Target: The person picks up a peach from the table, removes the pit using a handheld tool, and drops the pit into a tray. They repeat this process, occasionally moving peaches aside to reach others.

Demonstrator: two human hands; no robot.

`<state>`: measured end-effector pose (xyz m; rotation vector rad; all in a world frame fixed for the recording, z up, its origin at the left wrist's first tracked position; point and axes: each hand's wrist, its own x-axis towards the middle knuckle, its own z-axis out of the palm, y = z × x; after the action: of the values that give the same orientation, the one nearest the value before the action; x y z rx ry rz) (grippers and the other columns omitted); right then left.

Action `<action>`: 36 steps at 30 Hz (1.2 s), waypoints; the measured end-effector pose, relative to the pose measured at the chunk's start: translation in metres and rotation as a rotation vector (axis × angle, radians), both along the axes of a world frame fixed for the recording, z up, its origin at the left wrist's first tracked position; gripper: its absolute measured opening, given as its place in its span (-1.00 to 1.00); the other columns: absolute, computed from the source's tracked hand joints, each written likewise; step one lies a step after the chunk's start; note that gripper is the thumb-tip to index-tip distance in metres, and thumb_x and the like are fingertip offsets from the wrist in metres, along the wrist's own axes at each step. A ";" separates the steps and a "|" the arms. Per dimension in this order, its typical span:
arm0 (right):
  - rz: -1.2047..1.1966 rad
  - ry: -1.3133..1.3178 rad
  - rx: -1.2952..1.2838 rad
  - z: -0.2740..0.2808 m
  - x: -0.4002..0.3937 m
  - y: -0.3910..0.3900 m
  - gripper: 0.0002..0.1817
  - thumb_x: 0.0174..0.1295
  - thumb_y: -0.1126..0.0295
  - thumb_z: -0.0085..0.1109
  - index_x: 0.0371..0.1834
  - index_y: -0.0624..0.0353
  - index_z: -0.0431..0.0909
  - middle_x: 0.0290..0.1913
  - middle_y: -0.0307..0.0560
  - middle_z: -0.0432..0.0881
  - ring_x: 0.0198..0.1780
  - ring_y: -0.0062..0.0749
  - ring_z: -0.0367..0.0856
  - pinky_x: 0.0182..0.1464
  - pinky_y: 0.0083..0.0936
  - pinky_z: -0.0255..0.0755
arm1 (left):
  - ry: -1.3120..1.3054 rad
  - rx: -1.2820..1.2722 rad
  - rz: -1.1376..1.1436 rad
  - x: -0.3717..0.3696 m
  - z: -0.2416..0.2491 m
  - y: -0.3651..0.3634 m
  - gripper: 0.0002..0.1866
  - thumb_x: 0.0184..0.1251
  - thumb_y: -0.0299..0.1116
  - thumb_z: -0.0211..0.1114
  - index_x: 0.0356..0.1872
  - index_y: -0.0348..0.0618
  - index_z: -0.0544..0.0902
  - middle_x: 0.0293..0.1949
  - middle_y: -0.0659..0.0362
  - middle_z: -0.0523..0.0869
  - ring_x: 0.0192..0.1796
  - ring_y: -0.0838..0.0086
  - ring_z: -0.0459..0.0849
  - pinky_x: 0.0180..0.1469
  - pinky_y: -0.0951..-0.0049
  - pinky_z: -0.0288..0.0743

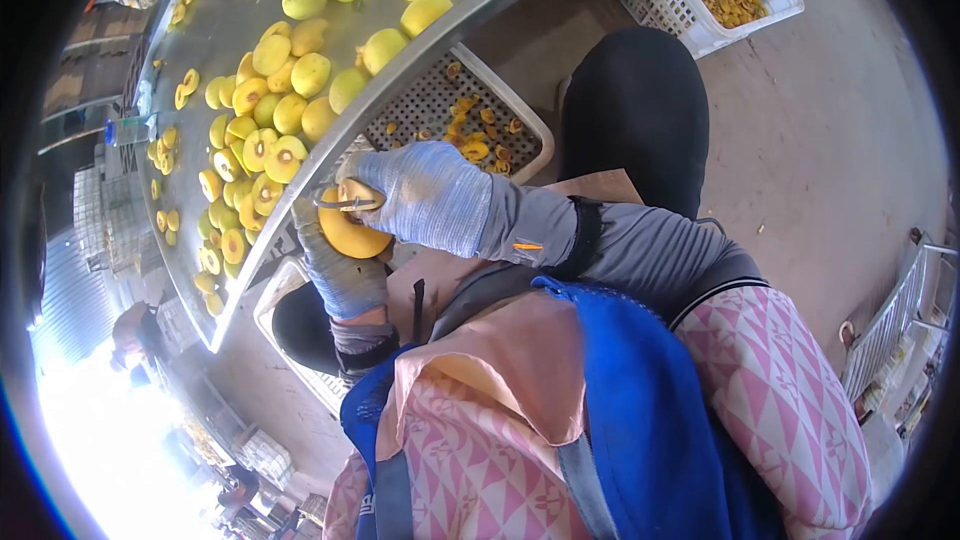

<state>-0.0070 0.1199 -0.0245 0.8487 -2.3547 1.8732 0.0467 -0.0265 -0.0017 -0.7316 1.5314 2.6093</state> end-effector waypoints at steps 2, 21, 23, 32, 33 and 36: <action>-0.020 -0.022 0.043 -0.001 0.002 -0.002 -0.79 0.25 0.26 0.19 -0.13 0.08 0.54 -0.44 0.04 0.64 -0.35 0.01 0.67 -0.29 -0.18 0.54 | 0.062 -0.034 0.005 -0.004 0.005 0.009 -0.50 0.47 0.10 0.04 0.08 -0.13 0.53 -0.08 0.16 0.65 -0.06 0.38 0.62 -0.04 0.32 0.56; 0.008 -0.061 0.166 0.002 0.020 0.000 -0.65 0.29 0.22 0.17 -0.09 0.30 0.43 -0.57 0.17 0.57 -0.50 0.10 0.62 -0.45 -0.13 0.49 | 0.163 -0.235 0.292 -0.015 -0.020 -0.001 -0.41 0.53 0.11 -0.12 0.12 -0.27 0.50 -0.01 0.04 0.62 0.01 0.30 0.60 0.14 0.30 0.49; 0.005 -0.067 0.152 0.000 0.020 0.000 -0.66 0.29 0.22 0.16 -0.09 0.30 0.43 -0.57 0.17 0.57 -0.51 0.10 0.61 -0.45 -0.12 0.48 | 0.185 -0.323 0.266 -0.013 -0.016 0.005 -0.42 0.54 0.10 -0.13 0.11 -0.28 0.51 -0.02 0.06 0.61 0.02 0.35 0.58 0.14 0.35 0.47; 0.094 -0.091 0.262 0.017 0.016 0.010 -0.69 0.28 0.22 0.17 -0.16 0.27 0.45 -0.58 0.15 0.57 -0.53 0.07 0.61 -0.47 -0.12 0.46 | 0.171 -0.376 0.146 -0.013 -0.014 -0.001 -0.43 0.56 0.06 -0.15 0.08 -0.33 0.52 -0.01 0.05 0.62 -0.01 0.40 0.60 0.08 0.41 0.50; 0.137 -0.120 0.314 0.018 0.016 0.011 -0.69 0.29 0.22 0.17 -0.16 0.27 0.45 -0.58 0.15 0.57 -0.53 0.07 0.62 -0.47 -0.12 0.46 | 0.160 -0.361 0.123 -0.014 -0.013 -0.002 -0.42 0.56 0.06 -0.15 0.08 -0.33 0.52 -0.01 0.04 0.62 -0.02 0.40 0.61 0.07 0.41 0.51; 0.127 -0.028 0.263 0.008 0.018 0.011 -0.69 0.30 0.20 0.16 -0.16 0.27 0.45 -0.58 0.15 0.58 -0.51 0.07 0.62 -0.46 -0.11 0.47 | 0.085 -0.331 0.087 -0.016 -0.008 -0.008 -0.40 0.55 0.09 -0.15 0.09 -0.32 0.52 -0.03 0.04 0.64 -0.06 0.39 0.63 0.04 0.43 0.54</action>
<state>0.0114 0.1311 -0.0163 1.0208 -2.6648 1.6472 0.0305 -0.0342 -0.0093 -0.7283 2.0320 2.5020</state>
